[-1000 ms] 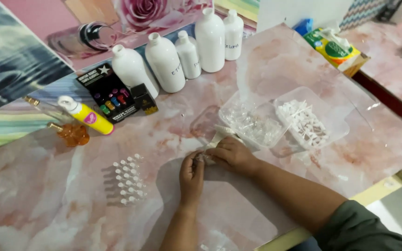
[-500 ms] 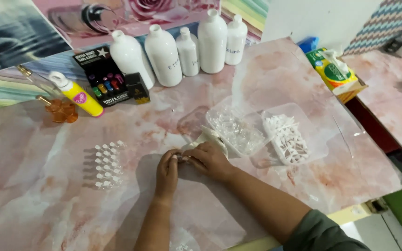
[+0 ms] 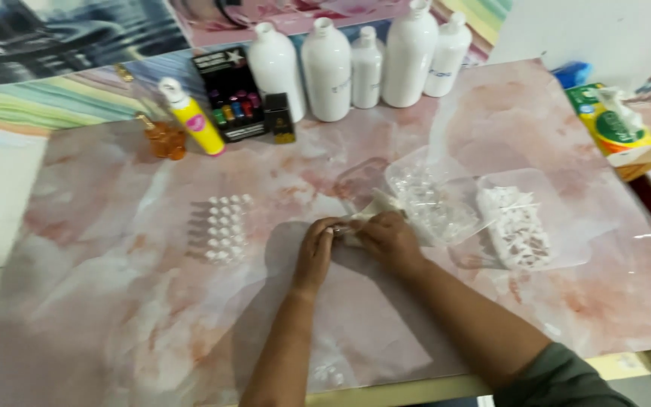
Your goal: Assembling or packaging small plastic perfume bottle components into a small white bag on a marble table.
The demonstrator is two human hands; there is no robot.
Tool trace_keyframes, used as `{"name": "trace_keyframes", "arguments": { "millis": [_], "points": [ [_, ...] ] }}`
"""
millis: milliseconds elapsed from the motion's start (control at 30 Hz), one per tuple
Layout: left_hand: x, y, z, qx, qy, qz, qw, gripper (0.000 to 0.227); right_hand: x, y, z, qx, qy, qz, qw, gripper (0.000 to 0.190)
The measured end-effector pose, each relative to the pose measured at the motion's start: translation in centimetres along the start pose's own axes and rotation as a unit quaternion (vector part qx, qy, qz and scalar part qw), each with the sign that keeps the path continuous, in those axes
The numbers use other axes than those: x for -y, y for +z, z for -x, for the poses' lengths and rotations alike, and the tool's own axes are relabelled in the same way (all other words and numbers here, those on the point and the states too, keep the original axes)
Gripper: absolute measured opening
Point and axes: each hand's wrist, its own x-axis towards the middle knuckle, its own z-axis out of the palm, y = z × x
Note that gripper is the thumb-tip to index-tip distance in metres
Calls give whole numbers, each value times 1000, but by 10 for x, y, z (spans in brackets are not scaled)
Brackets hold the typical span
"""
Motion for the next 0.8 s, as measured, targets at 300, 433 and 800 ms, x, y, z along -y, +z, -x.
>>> {"name": "trace_keyframes", "arguments": {
  "millis": [300, 433, 800],
  "points": [
    [24, -5, 0, 13, -50, 107, 993, 27, 36, 2, -10, -34, 327, -100, 939, 21],
    [11, -12, -3, 22, -63, 124, 990, 26, 36, 5, -14, -10, 380, -102, 919, 25],
    [-5, -11, -11, 10, -42, 88, 995, 32, 34, -2, -35, -64, 394, -138, 907, 22]
  ]
}}
